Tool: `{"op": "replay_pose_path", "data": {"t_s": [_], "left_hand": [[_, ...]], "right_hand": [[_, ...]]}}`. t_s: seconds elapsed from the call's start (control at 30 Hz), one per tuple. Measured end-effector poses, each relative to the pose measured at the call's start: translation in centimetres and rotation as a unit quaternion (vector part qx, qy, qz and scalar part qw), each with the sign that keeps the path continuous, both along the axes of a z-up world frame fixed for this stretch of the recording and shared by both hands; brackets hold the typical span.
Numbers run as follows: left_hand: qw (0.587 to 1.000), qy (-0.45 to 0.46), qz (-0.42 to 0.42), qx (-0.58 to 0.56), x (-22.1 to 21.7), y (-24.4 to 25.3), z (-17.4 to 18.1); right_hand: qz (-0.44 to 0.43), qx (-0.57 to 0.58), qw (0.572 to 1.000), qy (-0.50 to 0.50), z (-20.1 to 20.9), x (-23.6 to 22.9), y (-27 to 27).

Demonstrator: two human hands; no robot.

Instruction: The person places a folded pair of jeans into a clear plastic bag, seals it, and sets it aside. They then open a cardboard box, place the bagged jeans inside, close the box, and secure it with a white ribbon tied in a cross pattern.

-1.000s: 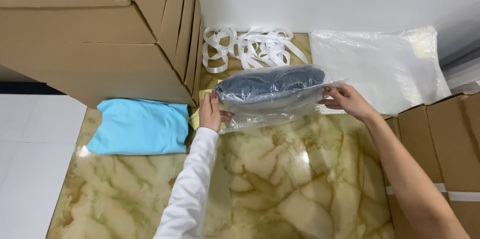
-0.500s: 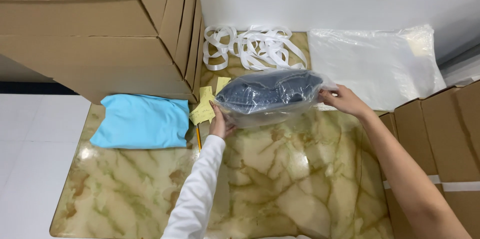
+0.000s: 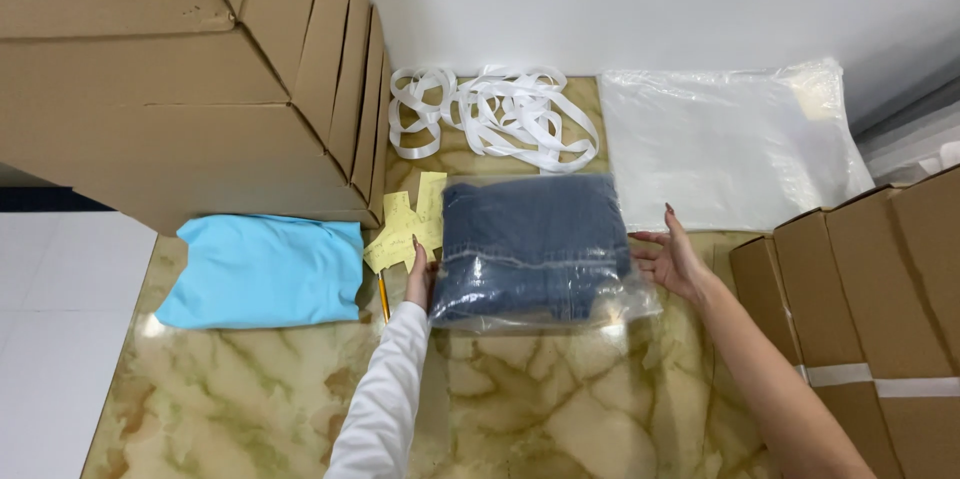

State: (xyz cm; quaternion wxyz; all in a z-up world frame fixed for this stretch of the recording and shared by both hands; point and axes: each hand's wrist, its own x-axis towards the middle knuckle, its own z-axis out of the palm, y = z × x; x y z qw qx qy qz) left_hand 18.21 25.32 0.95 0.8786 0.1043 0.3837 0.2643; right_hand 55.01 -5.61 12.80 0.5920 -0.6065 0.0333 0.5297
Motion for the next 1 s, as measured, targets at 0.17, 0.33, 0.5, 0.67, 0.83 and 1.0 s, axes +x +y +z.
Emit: {"op": "replay_pose_path", "data": {"t_s": [0.17, 0.33, 0.5, 0.67, 0.83, 1.0], "left_hand": [[0.973, 0.163, -0.142, 0.077, 1.4, -2.5, 11.6], [0.915, 0.294, -0.229, 0.154, 3.6, 0.3, 6.8], [0.816, 0.43, -0.278, 0.267, 2.7, -2.4, 9.6], [0.835, 0.399, -0.233, 0.298, 0.8, -5.0, 11.4], [0.842, 0.401, -0.185, 0.311, -6.1, -8.8, 11.0], [0.809, 0.487, -0.12, 0.306, -14.4, -9.1, 5.7]], "right_hand": [[0.062, -0.135, 0.988, -0.048, 3.2, -2.0, 4.1], [0.06, -0.199, 0.966, -0.156, -2.4, -1.7, 6.5], [0.079, -0.233, 0.919, -0.309, -4.0, -3.1, 4.2], [0.051, -0.16, 0.885, -0.434, -2.5, -5.4, -0.4], [0.026, -0.082, 0.869, -0.488, 3.8, -11.4, -2.5], [0.077, -0.045, 0.867, -0.491, 0.9, -14.0, -2.5]]}}
